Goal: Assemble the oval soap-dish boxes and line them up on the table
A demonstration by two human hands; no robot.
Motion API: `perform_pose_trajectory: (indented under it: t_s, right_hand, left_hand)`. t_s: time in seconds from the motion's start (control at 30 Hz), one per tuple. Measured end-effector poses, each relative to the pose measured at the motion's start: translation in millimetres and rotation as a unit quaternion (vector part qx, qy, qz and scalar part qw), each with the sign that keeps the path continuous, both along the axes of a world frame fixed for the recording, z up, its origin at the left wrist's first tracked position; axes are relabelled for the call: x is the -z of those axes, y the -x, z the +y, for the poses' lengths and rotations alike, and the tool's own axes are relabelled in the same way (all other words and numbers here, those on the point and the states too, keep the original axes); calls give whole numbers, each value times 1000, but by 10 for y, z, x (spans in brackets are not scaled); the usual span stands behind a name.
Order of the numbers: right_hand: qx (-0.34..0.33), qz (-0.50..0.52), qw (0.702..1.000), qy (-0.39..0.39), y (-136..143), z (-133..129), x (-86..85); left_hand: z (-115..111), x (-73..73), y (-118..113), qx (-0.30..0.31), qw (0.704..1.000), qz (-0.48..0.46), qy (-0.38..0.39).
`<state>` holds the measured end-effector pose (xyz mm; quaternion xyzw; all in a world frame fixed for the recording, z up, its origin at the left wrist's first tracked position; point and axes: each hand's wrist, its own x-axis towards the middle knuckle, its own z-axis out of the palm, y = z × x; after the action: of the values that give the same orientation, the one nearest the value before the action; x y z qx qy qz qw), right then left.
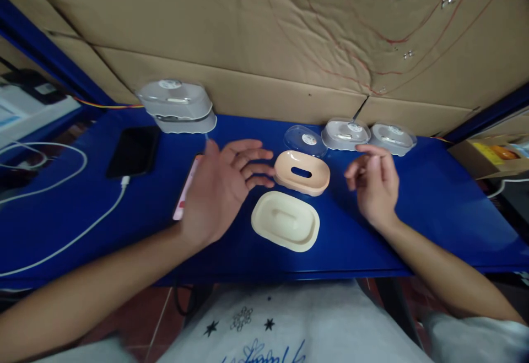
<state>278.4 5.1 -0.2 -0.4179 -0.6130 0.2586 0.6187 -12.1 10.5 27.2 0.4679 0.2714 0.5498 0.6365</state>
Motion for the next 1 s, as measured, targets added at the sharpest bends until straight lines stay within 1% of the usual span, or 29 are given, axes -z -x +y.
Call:
perform_pose_trajectory:
  t_s: [0.03, 0.07, 0.1, 0.17, 0.27, 0.37, 0.4, 0.43, 0.47, 0.5, 0.53, 0.57, 0.6, 0.63, 0.67, 0.7, 0.73, 0.77, 0.8, 0.83, 0.87, 0.9, 0.97, 1.0]
  right_hand:
    - [12, 79, 996, 48, -32, 20, -32]
    - [11, 135, 986, 96, -72, 45, -66]
    - [6, 172, 975, 137, -114, 70, -99]
    - [-5, 211, 957, 197, -187, 110, -149]
    - [-18, 233, 942, 239, -223, 127, -163]
    - [-34, 233, 938, 254, -191, 114, -126]
    - [-36, 227, 939, 255, -178, 111, -109]
    - [-36, 217, 942, 254, -168, 108, -90]
    - [-29, 201, 947, 248, -162, 107, -71]
    - [-15, 175, 957, 233, -159, 106, -52]
    - [6, 131, 970, 205, -157, 103, -32]
    - [25, 63, 984, 164, -154, 97, -13]
    - [34, -32, 992, 114, -149, 87, 5]
    - [26, -147, 987, 60, -139, 74, 22]
    - [3, -268, 963, 13, -124, 58, 39]
    - [-30, -376, 926, -23, -104, 41, 55]
    - [-62, -460, 885, -45, -81, 26, 70]
    - [-84, -515, 851, -56, -58, 14, 85]
    - [-93, -542, 833, -62, -38, 6, 97]
    - [-93, -545, 831, -63, -24, 3, 107]
    - [-88, -528, 843, -61, -17, 3, 114]
    - [-78, -493, 865, -54, -17, 4, 117]
    - [-37, -379, 924, -26, -29, -1, 113]
    - [-10, -314, 949, -7, -36, -11, 106]
  left_hand:
    - [32, -47, 30, 4, 998, -34, 61]
    - [55, -87, 60, 13, 993, -47, 105]
    - [68, -116, 85, 20, 990, -49, 133]
    - [68, -145, 117, 29, 986, -39, 162]
    - [47, -144, 121, 35, 984, -26, 173]
    - [53, -131, 111, 31, 989, 4, 142]
    - [57, -126, 107, 18, 993, 31, 110]
    - [55, -119, 103, 4, 995, 76, 59]
    - [48, -108, 99, -4, 990, 141, -14]
    - [34, -90, 96, 1, 970, 220, -99]
    - [14, -63, 94, 25, 935, 304, -183]
    - [-9, -26, 95, 67, 886, 383, -252]
    - [-31, 21, 98, 120, 834, 449, -298]
    - [-49, 74, 103, 167, 788, 500, -319]
    - [-62, 130, 109, 195, 756, 535, -323]
    - [-67, 182, 115, 208, 736, 560, -318]
    - [-68, 226, 119, 212, 725, 576, -312]
    - [-64, 257, 121, 210, 722, 584, -306]
    - [-58, 275, 119, 208, 726, 582, -301]
    - [-52, 280, 112, 206, 736, 573, -297]
    - [-47, 275, 100, 197, 752, 558, -290]
    - [-43, 265, 85, 178, 772, 541, -282]
    - [-35, 243, 49, 109, 818, 501, -261]
    - [-30, 238, 30, 69, 840, 477, -249]
